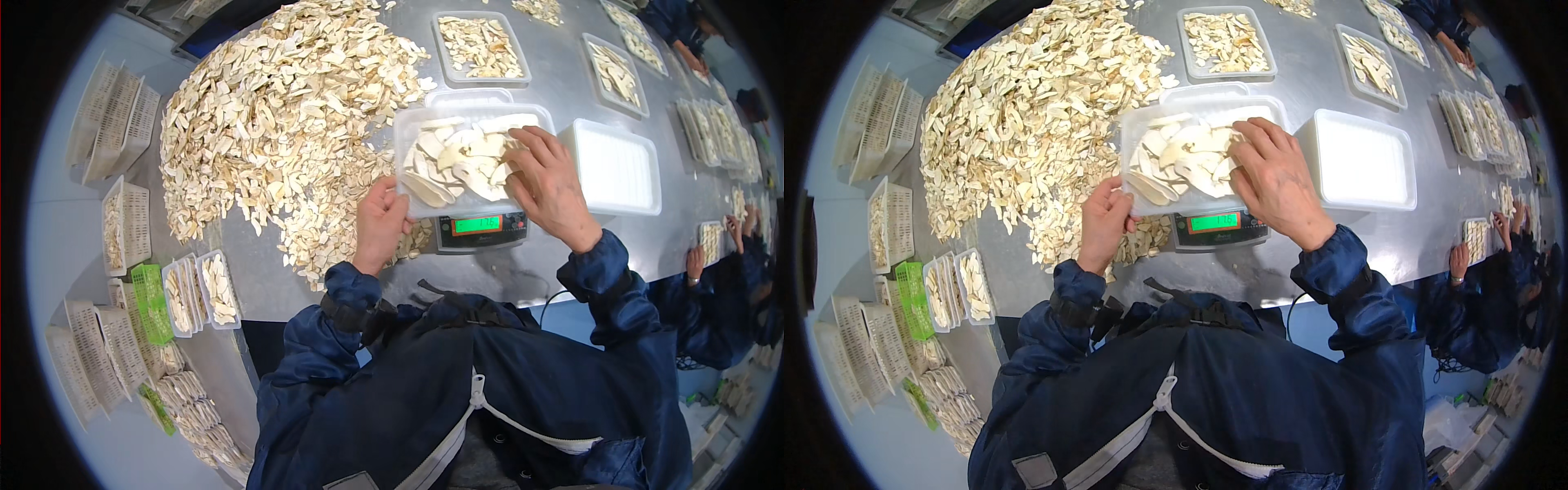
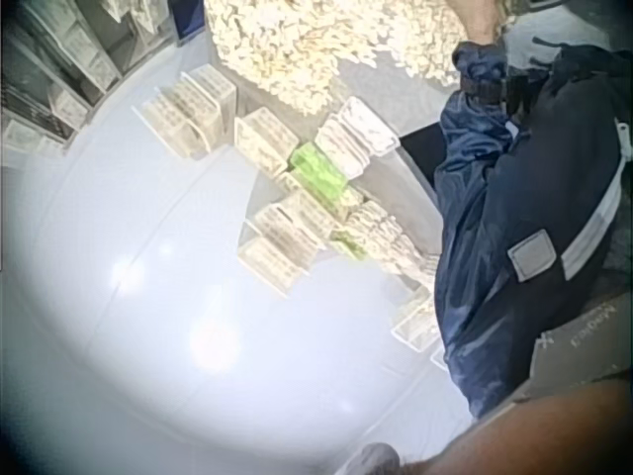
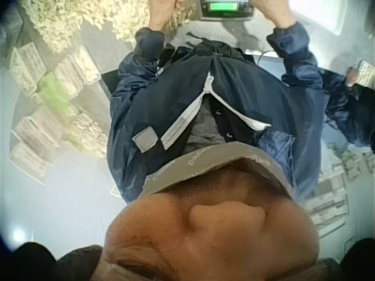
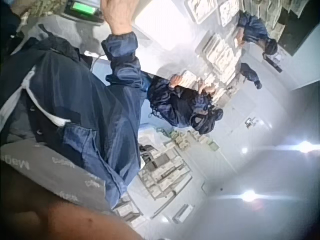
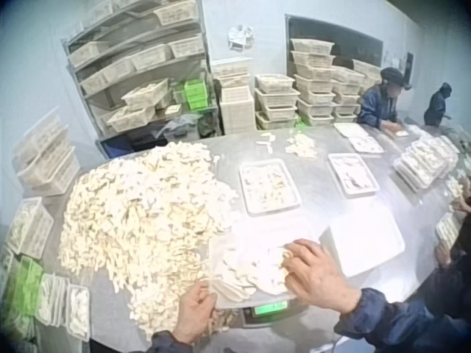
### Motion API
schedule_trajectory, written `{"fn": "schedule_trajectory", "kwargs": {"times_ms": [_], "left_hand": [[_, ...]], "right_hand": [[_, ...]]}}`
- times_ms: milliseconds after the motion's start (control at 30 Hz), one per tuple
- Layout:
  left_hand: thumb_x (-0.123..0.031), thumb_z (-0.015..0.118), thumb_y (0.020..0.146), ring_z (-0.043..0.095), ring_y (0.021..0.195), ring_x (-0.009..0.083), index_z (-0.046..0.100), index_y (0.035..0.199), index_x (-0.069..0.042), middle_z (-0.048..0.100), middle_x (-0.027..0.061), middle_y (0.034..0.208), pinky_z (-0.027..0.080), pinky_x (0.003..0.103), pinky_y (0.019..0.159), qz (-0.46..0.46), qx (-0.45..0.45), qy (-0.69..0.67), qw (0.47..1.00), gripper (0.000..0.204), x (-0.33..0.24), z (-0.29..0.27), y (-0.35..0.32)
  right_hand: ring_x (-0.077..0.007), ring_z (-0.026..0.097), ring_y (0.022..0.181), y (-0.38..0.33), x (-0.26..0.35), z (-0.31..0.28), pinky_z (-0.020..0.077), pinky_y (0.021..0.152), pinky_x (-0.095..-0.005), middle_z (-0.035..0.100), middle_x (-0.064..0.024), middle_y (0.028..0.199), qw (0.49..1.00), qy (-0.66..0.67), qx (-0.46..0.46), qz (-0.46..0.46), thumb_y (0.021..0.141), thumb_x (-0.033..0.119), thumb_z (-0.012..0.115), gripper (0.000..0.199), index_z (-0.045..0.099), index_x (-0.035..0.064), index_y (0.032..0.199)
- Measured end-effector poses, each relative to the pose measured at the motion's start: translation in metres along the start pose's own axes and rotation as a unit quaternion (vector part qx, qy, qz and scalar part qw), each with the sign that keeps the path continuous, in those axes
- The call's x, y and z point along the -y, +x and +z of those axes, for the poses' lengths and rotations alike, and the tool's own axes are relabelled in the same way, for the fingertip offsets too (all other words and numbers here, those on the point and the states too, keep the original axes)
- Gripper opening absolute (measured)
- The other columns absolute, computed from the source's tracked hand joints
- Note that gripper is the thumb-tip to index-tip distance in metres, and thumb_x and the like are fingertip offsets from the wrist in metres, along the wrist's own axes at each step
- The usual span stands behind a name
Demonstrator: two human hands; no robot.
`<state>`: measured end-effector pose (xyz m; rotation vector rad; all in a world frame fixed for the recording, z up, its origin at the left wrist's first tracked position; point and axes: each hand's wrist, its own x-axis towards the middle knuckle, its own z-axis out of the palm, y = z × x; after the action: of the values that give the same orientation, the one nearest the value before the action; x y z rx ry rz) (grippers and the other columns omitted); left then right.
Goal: Weighing and sorting sliced white herbal pieces into trays using a digital scale.
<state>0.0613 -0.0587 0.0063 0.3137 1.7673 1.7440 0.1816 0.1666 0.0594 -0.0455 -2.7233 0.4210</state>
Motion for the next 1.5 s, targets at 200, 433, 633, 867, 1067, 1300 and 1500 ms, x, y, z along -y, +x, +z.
{"fn": "schedule_trajectory", "kwargs": {"times_ms": [200,433,633,867,1067,1300,1500], "left_hand": [[-0.005,0.047,0.089,0.049,0.052,0.0043,0.05,0.114,0.003,0.059,0.0035,0.071,0.04,0.018,0.045,0.003,0.033,0.024,0.999,0.026,0.003,-0.003,-0.001],[-0.005,0.048,0.089,0.049,0.052,0.0042,0.05,0.114,0.002,0.058,0.0023,0.069,0.039,0.018,0.046,0.006,0.049,0.026,0.998,0.026,0.007,-0.001,-0.007],[-0.006,0.049,0.09,0.048,0.052,0.0043,0.049,0.117,0.001,0.059,0.0028,0.072,0.039,0.017,0.047,0.019,0.025,0.025,0.999,0.028,0.01,-0.01,-0.003],[-0.007,0.049,0.091,0.049,0.057,0.0041,0.048,0.12,0.0,0.061,0.0027,0.078,0.039,0.017,0.05,0.048,-0.02,0.013,0.999,0.03,0.009,-0.046,-0.001],[-0.008,0.05,0.09,0.049,0.055,0.0061,0.048,0.119,0.0,0.059,0.0041,0.073,0.039,0.019,0.051,0.025,-0.085,0.015,0.996,0.03,0.014,-0.083,-0.009],[-0.01,0.051,0.089,0.046,0.052,0.006,0.051,0.115,0.0,0.056,0.002,0.067,0.036,0.02,0.048,0.042,-0.183,-0.014,0.982,0.028,0.031,-0.114,-0.015],[-0.008,0.05,0.088,0.051,0.056,0.0077,0.047,0.119,0.001,0.061,0.0048,0.076,0.039,0.019,0.049,0.006,-0.134,0.035,0.99,0.031,0.023,-0.083,0.002]], "right_hand": [[-0.0308,0.048,0.11,-0.005,-0.013,0.008,0.0381,0.088,-0.0409,0.054,-0.014,0.112,0.998,-0.039,-0.034,0.039,0.073,0.007,0.058,0.022,0.058,0.001,0.095],[-0.0299,0.049,0.107,-0.007,-0.01,0.004,0.0377,0.089,-0.0405,0.056,-0.0135,0.11,0.997,-0.001,-0.042,0.067,0.073,0.008,0.058,0.026,0.059,0.0011,0.098],[-0.0296,0.058,0.09,-0.025,-0.036,-0.019,0.046,0.076,-0.035,0.06,-0.014,0.101,0.974,0.047,-0.189,0.115,0.076,0.005,0.057,0.032,0.057,0.0018,0.107],[-0.0348,0.06,0.082,-0.05,-0.042,0.02,0.0475,0.07,-0.0414,0.059,-0.0207,0.098,0.951,0.056,0.021,0.304,0.078,0.011,0.058,0.034,0.052,-0.0013,0.109],[-0.0384,0.061,0.067,-0.048,-0.059,0.062,0.0478,0.066,-0.0431,0.062,-0.0196,0.068,0.945,0.082,0.056,0.312,0.077,0.014,0.058,0.023,0.059,-0.0041,0.091],[-0.0365,0.061,0.072,-0.033,-0.079,0.038,0.0473,0.064,-0.0413,0.061,-0.0195,0.075,0.952,0.047,-0.017,0.301,0.079,0.013,0.057,0.015,0.057,0.0013,0.089],[-0.0251,0.063,0.078,-0.025,-0.147,-0.104,0.0472,0.069,-0.0348,0.064,-0.014,0.082,0.95,-0.136,-0.105,0.261,0.084,0.014,0.055,0.02,0.059,0.0048,0.102]]}}
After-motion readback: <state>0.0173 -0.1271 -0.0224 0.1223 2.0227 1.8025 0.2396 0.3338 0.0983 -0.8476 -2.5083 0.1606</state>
